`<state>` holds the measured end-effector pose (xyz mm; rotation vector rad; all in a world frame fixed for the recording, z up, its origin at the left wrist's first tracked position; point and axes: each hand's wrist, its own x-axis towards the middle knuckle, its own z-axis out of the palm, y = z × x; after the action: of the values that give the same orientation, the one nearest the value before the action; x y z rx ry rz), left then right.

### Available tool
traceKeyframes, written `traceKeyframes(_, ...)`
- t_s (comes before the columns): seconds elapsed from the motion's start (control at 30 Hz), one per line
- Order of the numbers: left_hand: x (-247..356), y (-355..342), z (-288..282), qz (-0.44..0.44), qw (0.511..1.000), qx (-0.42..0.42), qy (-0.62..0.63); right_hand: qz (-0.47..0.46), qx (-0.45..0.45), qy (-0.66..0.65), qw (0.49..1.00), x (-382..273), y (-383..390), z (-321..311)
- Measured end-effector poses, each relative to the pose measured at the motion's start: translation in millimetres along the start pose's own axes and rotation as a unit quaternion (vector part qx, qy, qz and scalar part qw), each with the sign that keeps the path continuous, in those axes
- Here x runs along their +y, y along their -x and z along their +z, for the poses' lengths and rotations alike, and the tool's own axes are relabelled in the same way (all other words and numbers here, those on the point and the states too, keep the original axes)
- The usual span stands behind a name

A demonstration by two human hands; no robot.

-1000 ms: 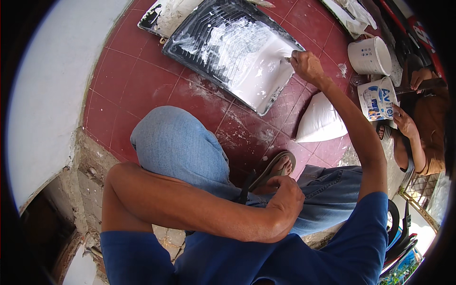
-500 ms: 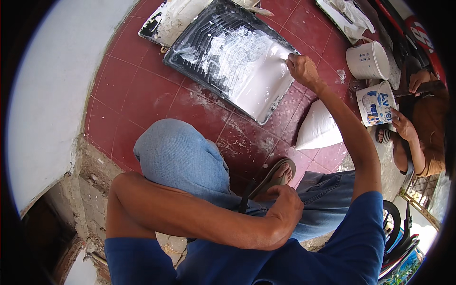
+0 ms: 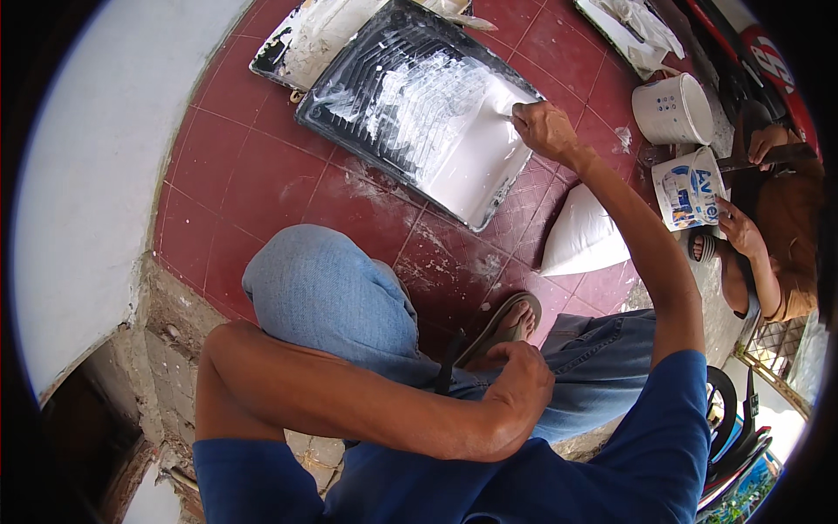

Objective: The person mixes white paint in a tray using a brush and later dips a larger brush into a bucket of green paint.

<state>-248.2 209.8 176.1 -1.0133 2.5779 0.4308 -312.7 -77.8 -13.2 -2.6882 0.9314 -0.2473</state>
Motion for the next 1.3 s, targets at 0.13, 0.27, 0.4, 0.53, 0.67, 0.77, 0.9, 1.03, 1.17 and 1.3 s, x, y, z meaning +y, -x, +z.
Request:
traceKeyframes(0.13,-2,1,-3,0.012,1.000,-0.029,-0.001,0.019,-0.033,-0.006,0.999,2,1,-10)
traceKeyframes(0.27,2,-2,1,0.010,1.000,-0.005,-0.004,0.058,0.022,0.031,0.998,9,2,-2)
traceKeyframes(0.4,2,1,1,0.008,1.000,-0.003,-0.022,-0.042,-0.020,-0.003,0.999,-6,0,-4)
traceKeyframes(0.53,0,1,0,0.016,1.000,0.016,-0.012,0.024,0.002,-0.024,0.999,-9,2,-5)
traceKeyframes(0.67,4,0,2,0.010,1.000,0.006,-0.023,-0.092,-0.051,0.049,0.993,-39,21,14)
traceKeyframes(0.77,6,-1,3,0.017,0.999,-0.019,-0.024,-0.147,-0.078,-0.001,0.986,-70,39,20)
traceKeyframes(0.9,3,3,2,0.019,1.000,0.004,-0.025,-0.152,-0.152,-0.056,0.975,-93,61,23)
traceKeyframes(1.03,3,5,0,0.017,1.000,-0.011,-0.005,-0.153,-0.205,-0.044,0.966,-84,71,16)
traceKeyframes(1.17,3,4,-1,0.012,1.000,-0.002,-0.006,-0.088,-0.194,-0.031,0.977,-49,55,1)
traceKeyframes(1.3,1,6,-1,0.027,1.000,0.010,-0.005,-0.019,-0.141,0.000,0.990,-21,25,-10)
